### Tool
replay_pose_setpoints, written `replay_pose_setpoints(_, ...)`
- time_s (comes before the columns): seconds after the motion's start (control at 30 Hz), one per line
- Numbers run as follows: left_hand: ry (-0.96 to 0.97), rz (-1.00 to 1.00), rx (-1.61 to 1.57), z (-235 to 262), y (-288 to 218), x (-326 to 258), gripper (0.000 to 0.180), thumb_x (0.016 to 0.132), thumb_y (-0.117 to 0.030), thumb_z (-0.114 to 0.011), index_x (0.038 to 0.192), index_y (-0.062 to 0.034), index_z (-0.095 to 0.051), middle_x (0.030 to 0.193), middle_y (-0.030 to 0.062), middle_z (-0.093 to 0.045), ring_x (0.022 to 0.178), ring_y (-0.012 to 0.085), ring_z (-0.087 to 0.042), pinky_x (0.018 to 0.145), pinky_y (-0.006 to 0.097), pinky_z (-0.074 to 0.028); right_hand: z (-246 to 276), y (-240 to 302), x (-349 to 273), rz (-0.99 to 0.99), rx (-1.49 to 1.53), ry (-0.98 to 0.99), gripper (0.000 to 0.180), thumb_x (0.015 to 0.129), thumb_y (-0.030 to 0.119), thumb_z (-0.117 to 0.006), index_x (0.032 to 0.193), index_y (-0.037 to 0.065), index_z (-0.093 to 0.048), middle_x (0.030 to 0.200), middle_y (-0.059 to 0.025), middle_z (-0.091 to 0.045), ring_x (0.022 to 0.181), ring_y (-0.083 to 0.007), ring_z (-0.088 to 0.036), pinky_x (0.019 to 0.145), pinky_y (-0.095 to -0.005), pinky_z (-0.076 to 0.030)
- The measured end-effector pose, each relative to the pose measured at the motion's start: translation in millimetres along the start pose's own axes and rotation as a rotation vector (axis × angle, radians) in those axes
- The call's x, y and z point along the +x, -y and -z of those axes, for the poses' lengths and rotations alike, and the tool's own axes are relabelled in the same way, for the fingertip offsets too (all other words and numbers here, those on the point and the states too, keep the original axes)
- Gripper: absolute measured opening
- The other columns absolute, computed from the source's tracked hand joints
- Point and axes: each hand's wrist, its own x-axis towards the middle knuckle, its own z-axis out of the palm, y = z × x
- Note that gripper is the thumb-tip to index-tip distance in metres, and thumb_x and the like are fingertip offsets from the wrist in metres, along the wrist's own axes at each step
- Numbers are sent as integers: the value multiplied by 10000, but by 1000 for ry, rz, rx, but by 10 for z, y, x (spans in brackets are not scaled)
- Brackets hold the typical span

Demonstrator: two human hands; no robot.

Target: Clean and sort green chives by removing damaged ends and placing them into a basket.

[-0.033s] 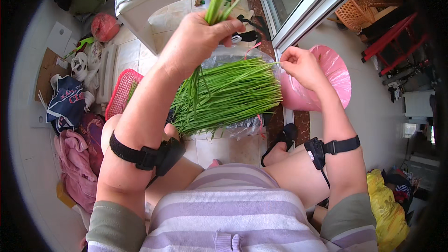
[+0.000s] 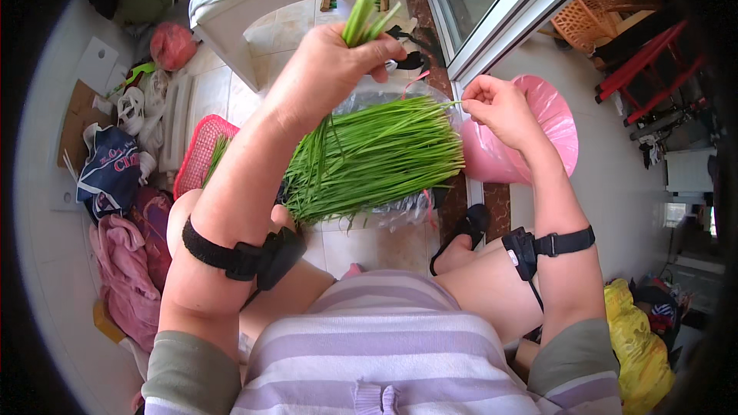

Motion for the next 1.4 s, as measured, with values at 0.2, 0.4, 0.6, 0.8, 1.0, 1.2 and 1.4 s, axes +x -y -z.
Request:
replay_pose_setpoints(0.2, 136, -24, 133, -146, 139, 56, 208, 883, -212, -634, 956, -26, -692, 809, 13, -679, 748, 68, -573, 699, 228, -443, 152, 268, -237, 41, 384, 45, 103, 835, 96, -628, 890, 14, -598, 775, 1, -595, 694, -62, -542, 646, -210, -457)
replay_pose_setpoints(0.4, 143, -57, 64, -173, 30, 49, 214, 886, -186, -621, 984, -5, -682, 845, 38, -683, 822, 92, -606, 775, 244, -458, 226, 320, -330, 99, 446, 21, 85, 823, 53, -617, 878, -11, -613, 781, -5, -606, 699, -64, -558, 632, -211, -463)
replay_pose_setpoints(0.6, 170, -86, 146, -158, 27, 65, 217, 887, -179, -615, 992, 0, -679, 820, 35, -672, 807, 96, -605, 772, 247, -459, 292, 373, -378, 114, 523, -8, 82, 827, 50, -619, 886, -8, -613, 791, -9, -615, 721, -68, -560, 650, -211, -463)
replay_pose_setpoints(0.8, 142, -82, 108, -184, 60, 82, 211, 883, -169, -616, 983, 6, -682, 823, 41, -675, 797, 96, -599, 771, 250, -459, 334, 255, -378, 13, 187, -139, 107, 838, 67, -622, 922, 2, -616, 827, -13, -626, 737, -68, -569, 671, -212, -463)
replay_pose_setpoints(1.0, 138, -55, 105, -130, 36, 54, 220, 867, -188, -647, 976, -3, -693, 832, 23, -675, 772, 79, -584, 744, 244, -459, 356, 338, -386, 146, 309, -26, 86, 834, 65, -614, 880, -8, -617, 798, -5, -613, 745, -68, -565, 679, -219, -462)
replay_pose_setpoints(1.2, 304, -70, 165, -272, -14, 6, 259, 820, -238, -717, 949, -13, -707, 751, -17, -642, 663, 58, -539, 623, 235, -454, 260, 563, -445, 207, 283, 6, 57, 815, 19, -603, 859, -16, -612, 786, -10, -610, 757, -65, -557, 707, -223, -461)
replay_pose_setpoints(1.4, 324, -52, 133, -435, -24, -27, 228, 782, -214, -757, 843, -4, -695, 703, -35, -615, 656, 43, -493, 597, 241, -436, 82, 548, -346, 272, 572, 0, 153, 874, 102, -609, 972, -16, -608, 851, -15, -631, 769, -72, -573, 708, -223, -478)
